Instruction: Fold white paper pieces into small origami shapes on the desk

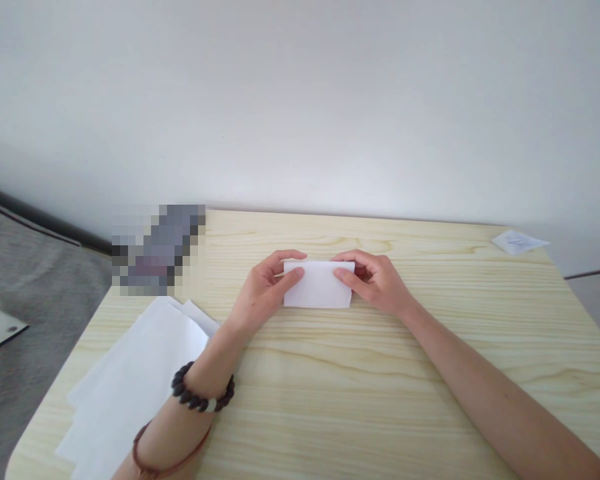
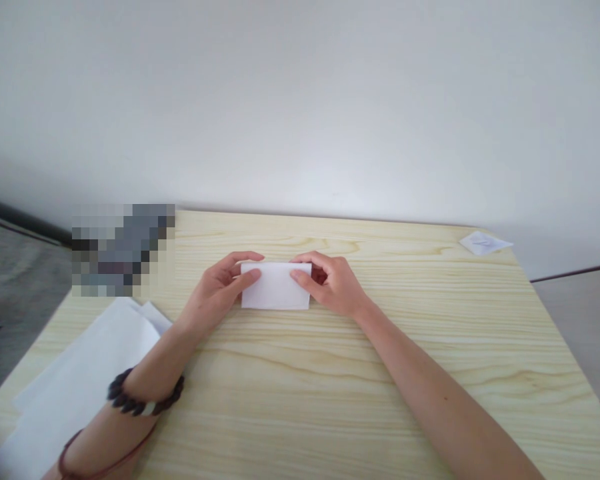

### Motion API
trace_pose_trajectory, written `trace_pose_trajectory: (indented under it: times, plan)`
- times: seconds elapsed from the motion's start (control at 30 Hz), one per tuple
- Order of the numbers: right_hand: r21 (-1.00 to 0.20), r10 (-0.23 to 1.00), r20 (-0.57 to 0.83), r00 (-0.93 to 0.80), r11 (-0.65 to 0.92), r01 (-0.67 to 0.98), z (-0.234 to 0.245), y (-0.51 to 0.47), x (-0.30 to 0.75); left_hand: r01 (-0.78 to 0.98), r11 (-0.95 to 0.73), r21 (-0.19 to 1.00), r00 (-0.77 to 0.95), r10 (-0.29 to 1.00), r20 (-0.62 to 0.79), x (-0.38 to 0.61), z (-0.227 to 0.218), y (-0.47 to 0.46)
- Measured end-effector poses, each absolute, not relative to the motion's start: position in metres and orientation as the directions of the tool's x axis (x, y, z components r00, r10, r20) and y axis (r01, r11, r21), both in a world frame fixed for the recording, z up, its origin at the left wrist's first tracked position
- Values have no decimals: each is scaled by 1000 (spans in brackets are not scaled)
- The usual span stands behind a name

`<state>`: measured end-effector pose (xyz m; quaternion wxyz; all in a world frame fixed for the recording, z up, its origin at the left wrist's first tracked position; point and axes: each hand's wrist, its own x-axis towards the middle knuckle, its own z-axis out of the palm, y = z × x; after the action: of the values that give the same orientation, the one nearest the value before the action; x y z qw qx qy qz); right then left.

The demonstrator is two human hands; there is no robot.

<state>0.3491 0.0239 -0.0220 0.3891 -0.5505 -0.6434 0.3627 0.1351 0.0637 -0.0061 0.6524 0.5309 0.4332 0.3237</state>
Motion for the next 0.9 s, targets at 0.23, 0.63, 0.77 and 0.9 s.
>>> trace_pose_trajectory:
  times: [0.23, 0.63, 0.77, 0.9]
  plan:
    - [-898, 990, 90, -112, 129, 421, -24, 23, 350, 52, 215, 975, 391, 894, -218, 137, -10, 67]
    - [-877, 982, 131, -134, 178, 446, -22, 23, 351, 86, 191, 978, 320, 924, -209, 139, -9, 65]
    - [-876, 982, 131, -135, 179, 448, -23, 23, 351, 71, 222, 973, 323, 917, -233, 139, -9, 64]
    - [-880, 983, 129, -131, 175, 441, -24, 23, 351, 58, 241, 969, 318, 915, -246, 140, -11, 63]
